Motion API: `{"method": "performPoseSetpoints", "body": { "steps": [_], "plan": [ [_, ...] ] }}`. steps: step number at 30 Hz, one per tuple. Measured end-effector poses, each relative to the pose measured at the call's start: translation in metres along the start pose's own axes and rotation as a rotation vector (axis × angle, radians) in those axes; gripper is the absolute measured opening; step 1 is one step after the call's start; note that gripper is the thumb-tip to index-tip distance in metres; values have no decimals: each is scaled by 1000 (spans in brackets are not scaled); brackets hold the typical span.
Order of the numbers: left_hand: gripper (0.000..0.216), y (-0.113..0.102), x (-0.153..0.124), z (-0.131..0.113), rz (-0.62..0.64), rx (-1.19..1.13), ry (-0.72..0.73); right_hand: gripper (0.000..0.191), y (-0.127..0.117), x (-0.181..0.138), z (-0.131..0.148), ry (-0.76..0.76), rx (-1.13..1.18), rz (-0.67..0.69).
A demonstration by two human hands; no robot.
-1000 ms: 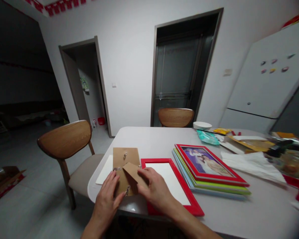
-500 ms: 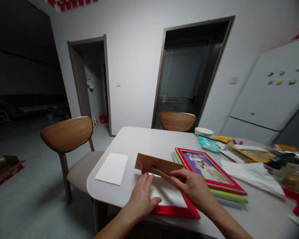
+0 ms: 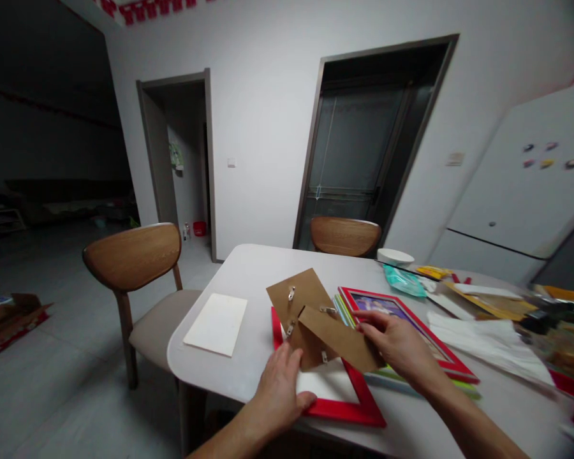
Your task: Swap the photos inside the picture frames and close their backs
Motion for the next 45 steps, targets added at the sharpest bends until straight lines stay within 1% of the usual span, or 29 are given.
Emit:
{"method": "performPoseSetpoints", "body": {
  "steps": [2,5,7,9,13,16,19,22,24,28,30,33,35,37,40,45],
  "plan": [
    [70,3,0,1,6,13,-17,36,14,-5,-6,-21,-55,93],
    [70,5,0,3,0,21,-8,44,39,-15,-13,-61,-118,145],
    [71,6,0,3,0,23,6,49,55,-20,-15,-94,-131,222],
    [73,8,-1,3,0,24,25,51,66,-24,-15,-132,-153,296],
    [74,11,-5,8,47,11,50,43,67,-29,-7,-198,-232,361],
    [76,9,-9,12,84,2,51,38,64,-34,0,-205,-277,414],
    [68,3,-13,13,64,10,100,37,69,-38,0,-240,-326,398],
    [57,-1,-16,11,56,32,191,35,79,-39,-4,-334,-356,299],
    [49,-3,-18,10,72,56,224,34,84,-40,-8,-390,-379,252],
    [35,-8,-23,16,73,79,217,29,89,-46,-10,-428,-414,239],
    [33,-12,-25,20,61,69,203,26,91,-50,-8,-447,-415,217],
    [34,-18,-27,25,50,52,195,26,97,-57,-1,-538,-381,167],
    [38,-21,-28,26,52,43,197,28,102,-62,6,-610,-341,184],
    [40,-22,-28,27,59,29,199,28,106,-66,12,-648,-304,244],
    [43,-23,-28,28,58,0,187,27,104,-71,20,-644,-278,317],
    [45,-25,-29,31,57,-41,173,28,98,-78,22,-632,-250,336]
  ]
}}
Point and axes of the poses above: each hand's wrist, its own x-axis towards the middle knuckle, its own y-axis out of the palm, z = x × y, the point moved 3 cm from there along x, towards the middle knuckle, and after that the axes turned 2 degrees about x, right-handed, at the moved point
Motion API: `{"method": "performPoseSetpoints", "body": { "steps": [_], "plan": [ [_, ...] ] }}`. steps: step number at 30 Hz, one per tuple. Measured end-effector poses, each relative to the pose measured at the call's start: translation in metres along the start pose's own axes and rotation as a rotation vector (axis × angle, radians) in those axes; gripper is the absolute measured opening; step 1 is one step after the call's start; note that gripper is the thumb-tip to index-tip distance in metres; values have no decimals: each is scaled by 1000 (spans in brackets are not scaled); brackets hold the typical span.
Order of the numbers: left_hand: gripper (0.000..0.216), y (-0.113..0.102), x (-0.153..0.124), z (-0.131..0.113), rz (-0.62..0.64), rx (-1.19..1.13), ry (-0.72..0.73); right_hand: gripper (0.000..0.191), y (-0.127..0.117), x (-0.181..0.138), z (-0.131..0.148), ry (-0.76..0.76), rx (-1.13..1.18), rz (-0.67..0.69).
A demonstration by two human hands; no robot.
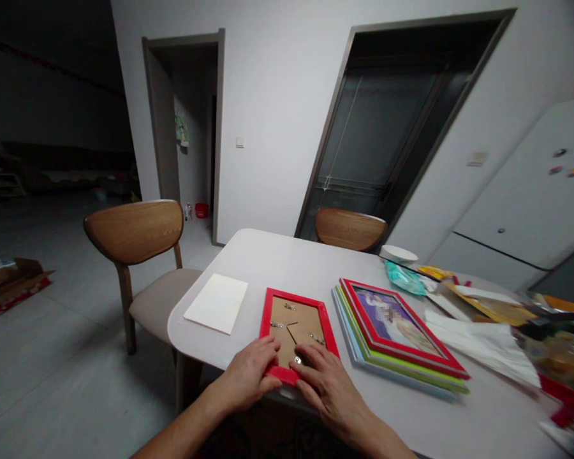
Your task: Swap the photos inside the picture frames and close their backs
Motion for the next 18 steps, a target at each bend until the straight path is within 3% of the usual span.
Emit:
{"method": "performPoseSetpoints", "body": {
  "steps": [3,7,12,18],
  "plan": [
    [42,-1,-1,1,6,-16,-5,32,0,1,-11,38,36,-57],
    [35,-1,-1,2,12,-14,-34,33,-6,12,-43,228,0,-187],
    [32,2,-1,2,-15,-21,-73,28,-7,25,-66,388,-102,-79],
    [29,3,-3,4,-6,-16,-74,26,-1,27,-65,343,-29,-28]
  ]
}}
Point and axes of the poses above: each hand's wrist, its own x-axis towards the middle knuckle, its own y-axis out of the palm, z = x × y, the point moved 3 cm from there along x, towards the middle knuckle, and after that the axes turned 2 degrees about x, right-handed, at the moved point
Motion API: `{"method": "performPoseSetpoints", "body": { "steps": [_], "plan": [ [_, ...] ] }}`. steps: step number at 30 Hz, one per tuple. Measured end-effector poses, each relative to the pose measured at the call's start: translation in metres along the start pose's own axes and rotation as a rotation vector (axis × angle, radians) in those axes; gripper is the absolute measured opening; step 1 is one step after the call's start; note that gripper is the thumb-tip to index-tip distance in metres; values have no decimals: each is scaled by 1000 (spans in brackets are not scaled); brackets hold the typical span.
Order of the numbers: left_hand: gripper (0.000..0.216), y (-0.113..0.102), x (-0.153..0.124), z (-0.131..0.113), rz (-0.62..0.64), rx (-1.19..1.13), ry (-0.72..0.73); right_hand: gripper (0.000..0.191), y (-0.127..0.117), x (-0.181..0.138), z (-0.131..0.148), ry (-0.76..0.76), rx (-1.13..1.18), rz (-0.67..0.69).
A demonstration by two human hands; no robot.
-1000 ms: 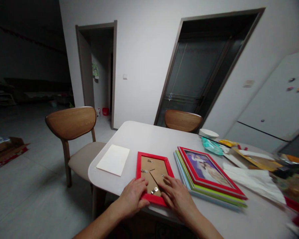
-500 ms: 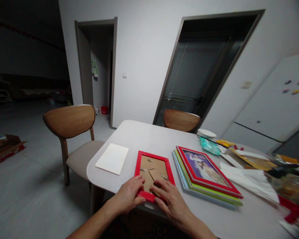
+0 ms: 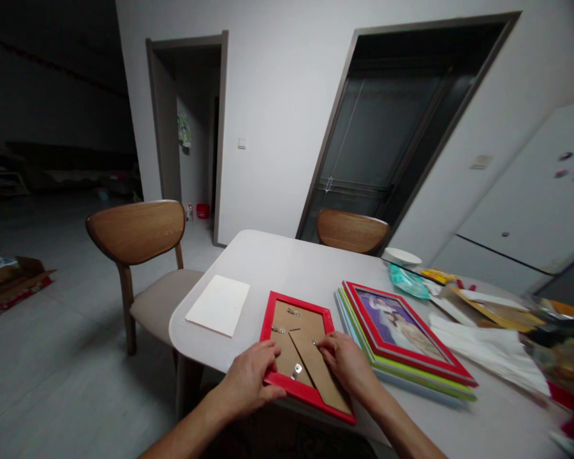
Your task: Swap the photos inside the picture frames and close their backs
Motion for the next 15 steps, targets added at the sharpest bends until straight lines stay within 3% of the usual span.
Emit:
{"method": "performPoseSetpoints", "body": {
  "steps": [8,15],
  "plan": [
    [30,-3,-2,-2,6,-11,7,22,-7,-1,0,138,22,-55],
    [25,-3,-4,-3,27,-41,4,21,-12,1,-1,134,-6,54]
  ]
}}
Point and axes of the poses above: each hand's wrist, its own x-axis towards the middle knuckle, its own y-axis out of the palm, z = x × y, the point moved 3 cm from there along x, towards the middle knuckle, and after that the axes turned 2 degrees about x, right-handed, at the moved point
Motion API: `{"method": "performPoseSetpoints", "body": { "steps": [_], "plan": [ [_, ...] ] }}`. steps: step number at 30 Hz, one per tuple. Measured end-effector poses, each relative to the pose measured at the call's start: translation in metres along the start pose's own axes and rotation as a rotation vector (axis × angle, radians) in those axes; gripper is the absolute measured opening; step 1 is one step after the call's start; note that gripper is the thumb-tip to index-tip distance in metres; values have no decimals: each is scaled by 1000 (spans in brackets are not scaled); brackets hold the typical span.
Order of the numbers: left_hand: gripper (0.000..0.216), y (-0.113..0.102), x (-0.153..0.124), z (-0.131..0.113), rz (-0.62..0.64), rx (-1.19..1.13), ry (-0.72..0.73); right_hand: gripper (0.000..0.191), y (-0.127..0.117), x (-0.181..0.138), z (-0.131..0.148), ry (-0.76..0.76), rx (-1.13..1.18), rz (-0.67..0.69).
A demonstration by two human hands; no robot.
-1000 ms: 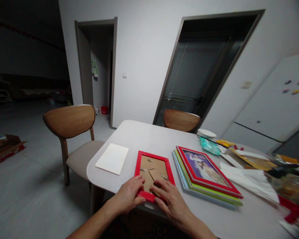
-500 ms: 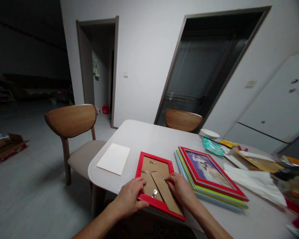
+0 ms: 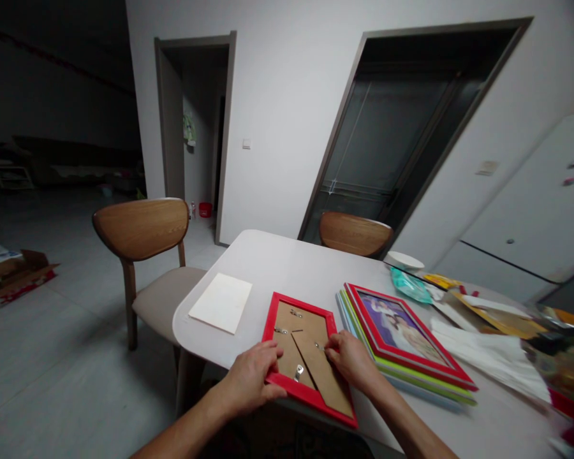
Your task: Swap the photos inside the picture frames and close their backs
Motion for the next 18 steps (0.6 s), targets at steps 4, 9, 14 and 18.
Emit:
{"method": "performPoseSetpoints", "body": {
  "steps": [4,9,14,18],
  "plan": [
    [27,1,-2,0,-15,-7,6,19,-4,2,0,1,-10,25],
    [30,5,-2,2,-44,-10,18,26,6,9,30,-119,97,-71],
    [30,5,-1,2,-56,-13,35,22,32,26,68,-178,183,-29],
    [31,6,-2,2,-58,-14,37,21,40,38,68,-128,171,-32]
  ]
}}
Point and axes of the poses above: each hand's wrist, its own x-axis towards the middle knuckle, its own y-axis out of the palm, z = x × y, the point moved 3 cm from there along x, towards the middle knuckle, and after that the axes turned 2 degrees about x, right-handed, at the moved point
